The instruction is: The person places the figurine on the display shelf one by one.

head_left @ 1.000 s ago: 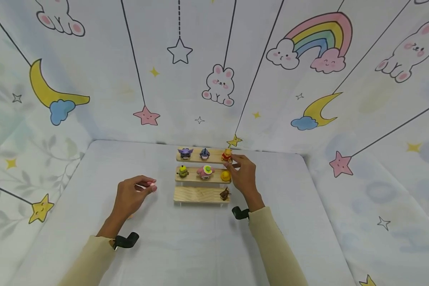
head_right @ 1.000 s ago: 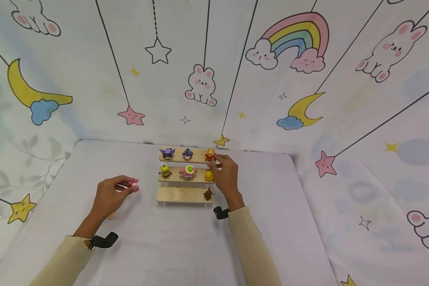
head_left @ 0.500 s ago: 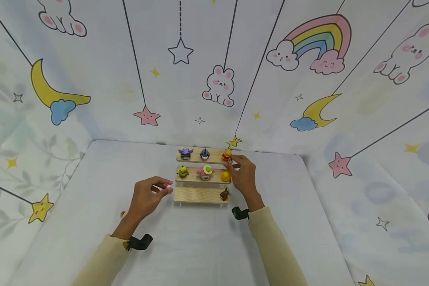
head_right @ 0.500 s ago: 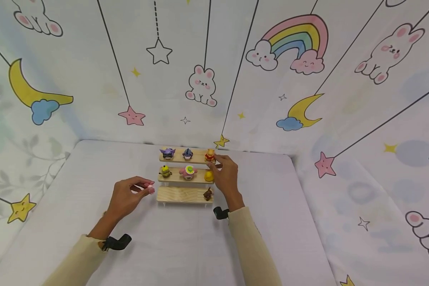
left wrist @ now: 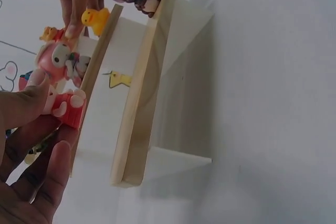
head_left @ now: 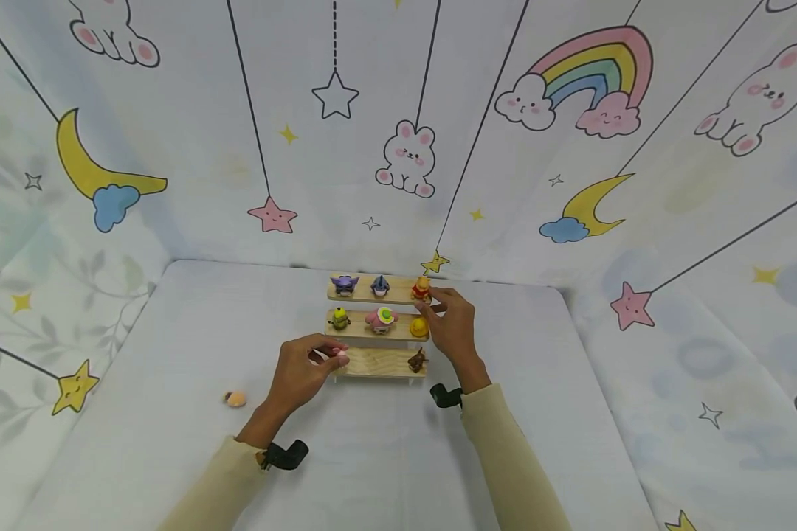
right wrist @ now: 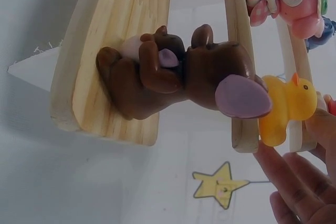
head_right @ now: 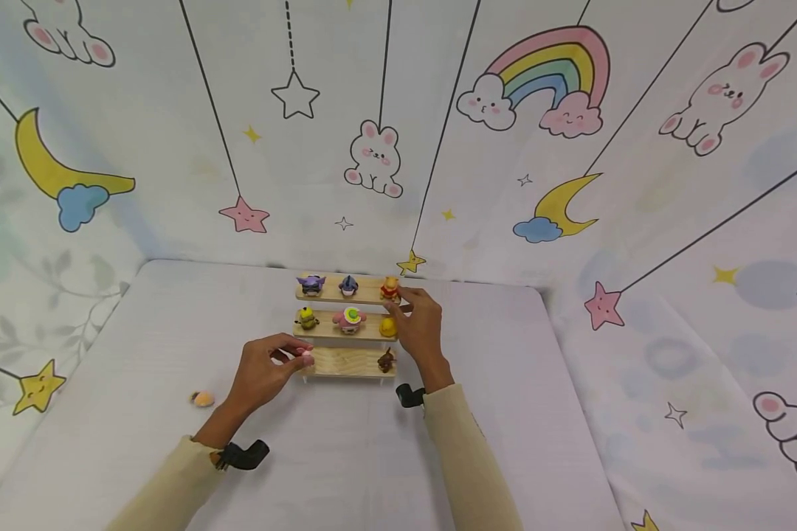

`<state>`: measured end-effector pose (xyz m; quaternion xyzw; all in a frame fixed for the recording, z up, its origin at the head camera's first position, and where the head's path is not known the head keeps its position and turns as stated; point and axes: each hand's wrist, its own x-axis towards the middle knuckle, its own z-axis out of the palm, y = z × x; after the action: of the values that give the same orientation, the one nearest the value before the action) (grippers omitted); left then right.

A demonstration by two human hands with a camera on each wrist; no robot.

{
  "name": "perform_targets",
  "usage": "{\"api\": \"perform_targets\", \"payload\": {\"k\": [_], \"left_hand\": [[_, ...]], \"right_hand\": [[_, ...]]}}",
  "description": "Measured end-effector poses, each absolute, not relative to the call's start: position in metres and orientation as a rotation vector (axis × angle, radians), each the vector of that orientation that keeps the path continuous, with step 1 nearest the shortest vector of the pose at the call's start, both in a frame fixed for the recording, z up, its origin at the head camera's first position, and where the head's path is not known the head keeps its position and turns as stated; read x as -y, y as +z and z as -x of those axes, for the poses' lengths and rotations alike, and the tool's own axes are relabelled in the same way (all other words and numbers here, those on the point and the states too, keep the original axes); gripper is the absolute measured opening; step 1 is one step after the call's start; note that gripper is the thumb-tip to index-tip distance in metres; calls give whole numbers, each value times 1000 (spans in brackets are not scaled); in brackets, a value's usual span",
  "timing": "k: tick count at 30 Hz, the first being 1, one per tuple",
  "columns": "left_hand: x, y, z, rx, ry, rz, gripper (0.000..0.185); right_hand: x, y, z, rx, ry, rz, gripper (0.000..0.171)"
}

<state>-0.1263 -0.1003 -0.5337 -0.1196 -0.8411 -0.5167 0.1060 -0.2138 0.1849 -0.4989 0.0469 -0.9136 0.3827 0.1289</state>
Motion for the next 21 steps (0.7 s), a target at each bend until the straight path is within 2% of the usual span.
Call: {"api": "perform_targets", "payload": {"k": [21], "left_hand": [[51, -543, 132, 2477, -1570, 364, 18]], "right_hand": [[-186, -501, 214, 2641, 1111, -149, 49]]}}
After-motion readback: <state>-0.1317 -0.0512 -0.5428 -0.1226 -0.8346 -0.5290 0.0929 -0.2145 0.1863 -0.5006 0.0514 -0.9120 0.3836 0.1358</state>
